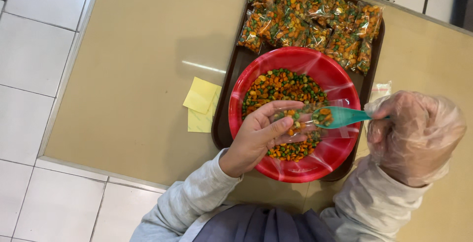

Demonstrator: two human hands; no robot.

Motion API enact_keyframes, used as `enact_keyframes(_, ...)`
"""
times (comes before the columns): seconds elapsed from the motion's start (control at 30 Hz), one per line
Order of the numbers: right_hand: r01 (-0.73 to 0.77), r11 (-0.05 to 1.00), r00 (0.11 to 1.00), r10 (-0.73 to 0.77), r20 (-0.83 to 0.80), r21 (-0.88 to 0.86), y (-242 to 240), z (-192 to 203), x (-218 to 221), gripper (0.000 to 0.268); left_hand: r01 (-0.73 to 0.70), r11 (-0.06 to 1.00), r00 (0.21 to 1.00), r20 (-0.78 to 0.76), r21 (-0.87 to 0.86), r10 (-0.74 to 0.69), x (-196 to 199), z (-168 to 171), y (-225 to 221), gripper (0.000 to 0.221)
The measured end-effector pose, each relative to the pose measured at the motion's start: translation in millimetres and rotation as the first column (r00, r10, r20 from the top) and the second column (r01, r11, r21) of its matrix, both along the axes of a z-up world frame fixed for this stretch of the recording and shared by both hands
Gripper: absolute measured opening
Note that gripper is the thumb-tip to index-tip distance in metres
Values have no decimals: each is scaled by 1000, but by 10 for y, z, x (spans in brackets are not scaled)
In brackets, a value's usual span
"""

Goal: The person scoops small orange and green snacks from a red bowl into small plastic bags using a spoon and then seals the bags by hand.

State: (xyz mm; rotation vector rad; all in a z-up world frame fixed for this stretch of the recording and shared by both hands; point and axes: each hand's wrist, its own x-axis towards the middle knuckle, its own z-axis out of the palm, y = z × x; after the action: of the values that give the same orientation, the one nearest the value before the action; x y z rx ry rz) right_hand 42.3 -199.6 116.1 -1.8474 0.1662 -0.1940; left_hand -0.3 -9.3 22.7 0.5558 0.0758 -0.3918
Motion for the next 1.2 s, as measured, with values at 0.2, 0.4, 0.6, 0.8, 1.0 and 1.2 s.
enact_keyframes(0.2,-57,987,995,68,71,-153,-1,-46,-67,57,11,1000,1000,-2,29,-11,-22,38,20,45)
enact_keyframes(0.4,-30,964,995,53,82,-263,9,46,-149,58,58,996,998,2,63,-58,-19,75,59,43)
enact_keyframes(0.6,-57,984,995,70,75,-168,-53,5,-150,57,101,992,995,-27,70,-99,-6,121,66,43)
enact_keyframes(0.8,-3,983,996,20,90,-186,-40,-55,-181,53,60,997,998,-6,44,-60,-1,16,37,46)
enact_keyframes(1.0,54,984,999,-51,19,-168,-24,-43,-235,35,93,994,995,27,57,-95,20,6,53,46)
enact_keyframes(1.2,-166,894,899,311,310,-417,55,34,-274,41,146,987,989,1,-72,-146,13,-53,56,56)
